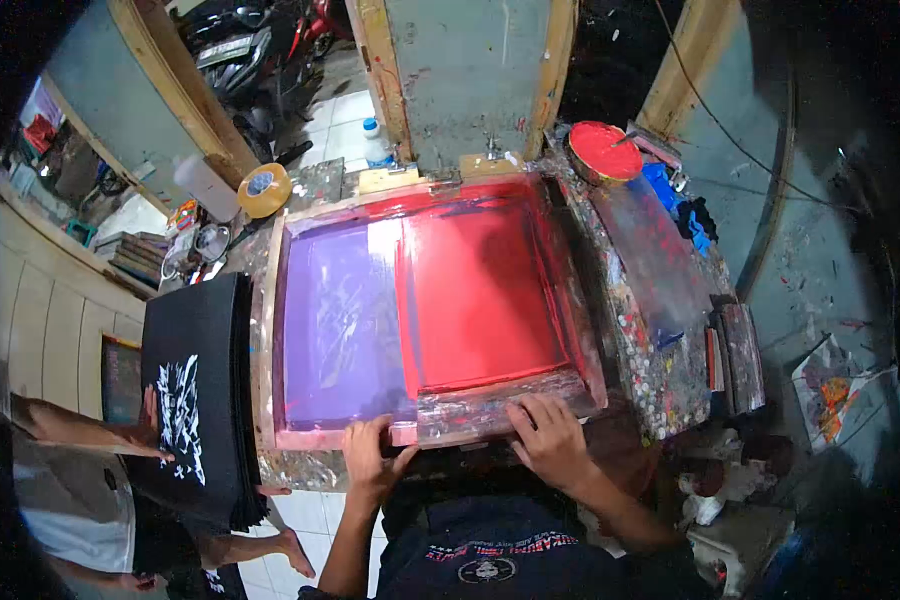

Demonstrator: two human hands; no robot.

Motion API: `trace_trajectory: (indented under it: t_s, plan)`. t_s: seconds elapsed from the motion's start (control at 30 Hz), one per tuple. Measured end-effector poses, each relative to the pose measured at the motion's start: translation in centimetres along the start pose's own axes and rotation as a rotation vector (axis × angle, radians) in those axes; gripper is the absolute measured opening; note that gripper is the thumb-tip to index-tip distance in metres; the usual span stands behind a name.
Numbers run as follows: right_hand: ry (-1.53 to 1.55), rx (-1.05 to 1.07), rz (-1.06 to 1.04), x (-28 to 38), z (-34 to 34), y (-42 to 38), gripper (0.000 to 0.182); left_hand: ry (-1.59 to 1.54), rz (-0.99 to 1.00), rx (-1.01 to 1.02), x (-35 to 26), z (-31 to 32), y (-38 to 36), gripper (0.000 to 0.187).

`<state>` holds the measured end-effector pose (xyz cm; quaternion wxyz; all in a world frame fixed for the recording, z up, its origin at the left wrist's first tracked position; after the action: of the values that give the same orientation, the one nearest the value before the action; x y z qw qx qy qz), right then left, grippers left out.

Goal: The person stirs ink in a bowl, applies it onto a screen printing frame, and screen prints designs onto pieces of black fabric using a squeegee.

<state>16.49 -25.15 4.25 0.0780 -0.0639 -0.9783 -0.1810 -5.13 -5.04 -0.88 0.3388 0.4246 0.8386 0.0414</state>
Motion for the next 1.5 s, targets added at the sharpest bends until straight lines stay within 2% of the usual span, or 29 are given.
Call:
trace_trajectory:
  t_s: [0.23,0.43,0.57,0.83,1.0,1.13,1.3,1.5]
  plan:
    - [-0.025,-0.076,-0.1,-1.8,1.2,0.9,0.045,0.021,-0.022,-0.016,0.2,0.9,-0.5,0.065]
    - [-0.156,0.052,-0.114,-4.8,0.7,6.6,0.031,0.039,-0.01,-0.019,0.5,1.0,-0.5,0.063]
    - [-0.033,0.108,-0.111,-5.4,-1.2,9.4,0.032,0.031,-0.041,-0.002,0.6,1.1,-0.8,0.062]
    - [0.024,0.179,-0.111,-3.7,-2.3,6.2,0.035,-0.012,-0.028,-0.024,0.7,1.1,-0.8,0.059]
    - [-0.036,0.121,-0.127,-4.6,-0.3,7.2,0.03,-0.043,-0.038,-0.017,0.8,0.9,-0.8,0.058]
    - [-0.097,-0.007,-0.094,-8.9,1.7,13.1,0.021,-0.045,-0.017,-0.018,0.7,0.7,-0.7,0.057]
    - [-0.201,-0.216,-0.202,-16.6,5.0,24.0,0.035,-0.049,-0.021,-0.009,0.8,0.8,-0.9,0.059]
    - [-0.296,-0.041,-0.192,-21.0,5.4,30.9,0.054,-0.024,-0.013,0.019,1.0,1.0,-0.9,0.066]
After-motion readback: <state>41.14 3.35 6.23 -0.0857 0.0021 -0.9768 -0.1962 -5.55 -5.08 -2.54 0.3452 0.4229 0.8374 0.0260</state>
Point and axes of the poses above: each hand's wrist, its own y-axis towards the middle knuckle, its own z-axis out of the palm, x = y × z, the point moved 2 cm from there along y, towards the middle knuckle, and after that the axes turned 6 degrees about -z, right-handed, at the moved point
